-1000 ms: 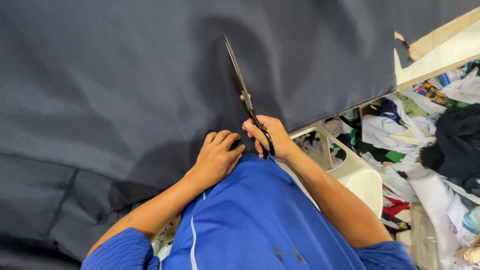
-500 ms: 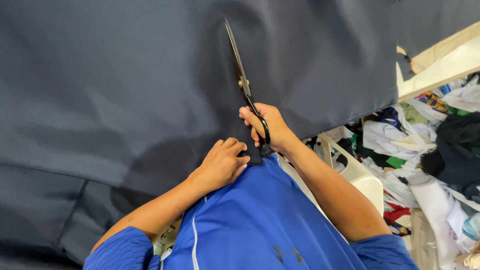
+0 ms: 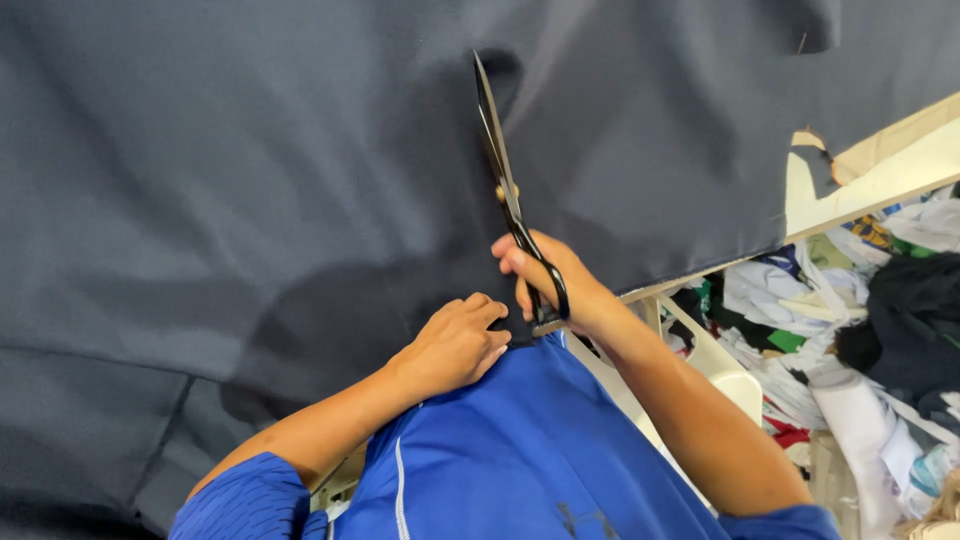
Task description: The person lays a large piece of dark fabric on a table, uses shears to cut a strip from the fabric, then folds the cut piece and secures it with a strip of fabric. The process involves smoothing, cutting, folding, and tying the fabric.
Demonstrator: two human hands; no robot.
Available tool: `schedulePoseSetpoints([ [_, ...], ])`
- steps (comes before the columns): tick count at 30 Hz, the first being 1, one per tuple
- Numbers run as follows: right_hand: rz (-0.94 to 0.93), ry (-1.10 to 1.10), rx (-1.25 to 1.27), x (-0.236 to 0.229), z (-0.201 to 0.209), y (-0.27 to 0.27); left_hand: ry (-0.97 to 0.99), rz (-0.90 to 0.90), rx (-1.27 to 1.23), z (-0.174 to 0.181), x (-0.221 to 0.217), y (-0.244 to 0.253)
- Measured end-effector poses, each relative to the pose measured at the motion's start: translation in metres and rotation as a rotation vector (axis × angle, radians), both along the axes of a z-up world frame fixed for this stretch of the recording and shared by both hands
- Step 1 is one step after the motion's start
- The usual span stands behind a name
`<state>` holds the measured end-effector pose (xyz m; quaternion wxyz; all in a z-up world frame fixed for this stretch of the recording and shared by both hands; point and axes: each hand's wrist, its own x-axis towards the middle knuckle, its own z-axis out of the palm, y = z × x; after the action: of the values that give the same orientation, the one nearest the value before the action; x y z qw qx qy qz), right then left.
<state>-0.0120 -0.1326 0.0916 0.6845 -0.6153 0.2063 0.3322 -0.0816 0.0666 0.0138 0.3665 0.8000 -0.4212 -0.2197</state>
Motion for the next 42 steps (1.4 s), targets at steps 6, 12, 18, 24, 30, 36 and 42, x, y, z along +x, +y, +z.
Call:
schedulePoseSetpoints([
  [6,-0.025,-0.055,-0.046,0.059,-0.007,0.017,-0.027,-0.013,0.008,-0.007,-0.001,0.0],
  [12,-0.075,-0.047,-0.133,0.068,-0.007,0.023,0.03,-0.039,0.016,-0.006,0.002,0.001],
  [18,-0.08,-0.032,-0.067,0.077,-0.019,0.008,0.063,-0.045,0.002,-0.012,0.0,0.0],
  [24,-0.053,0.004,-0.042,0.123,-0.011,0.025,0.087,-0.064,-0.055,-0.007,0.008,0.002],
  [30,-0.087,-0.047,-0.108,0.134,-0.021,0.022,0.12,-0.042,-0.102,-0.008,0.01,0.004],
  [36,-0.028,-0.019,-0.02,0.16,-0.014,0.024,0.079,0.01,-0.107,-0.009,0.011,0.003],
  [42,0.015,0.014,-0.013,0.143,-0.008,0.026,0.124,0.068,-0.172,-0.009,0.018,0.005],
])
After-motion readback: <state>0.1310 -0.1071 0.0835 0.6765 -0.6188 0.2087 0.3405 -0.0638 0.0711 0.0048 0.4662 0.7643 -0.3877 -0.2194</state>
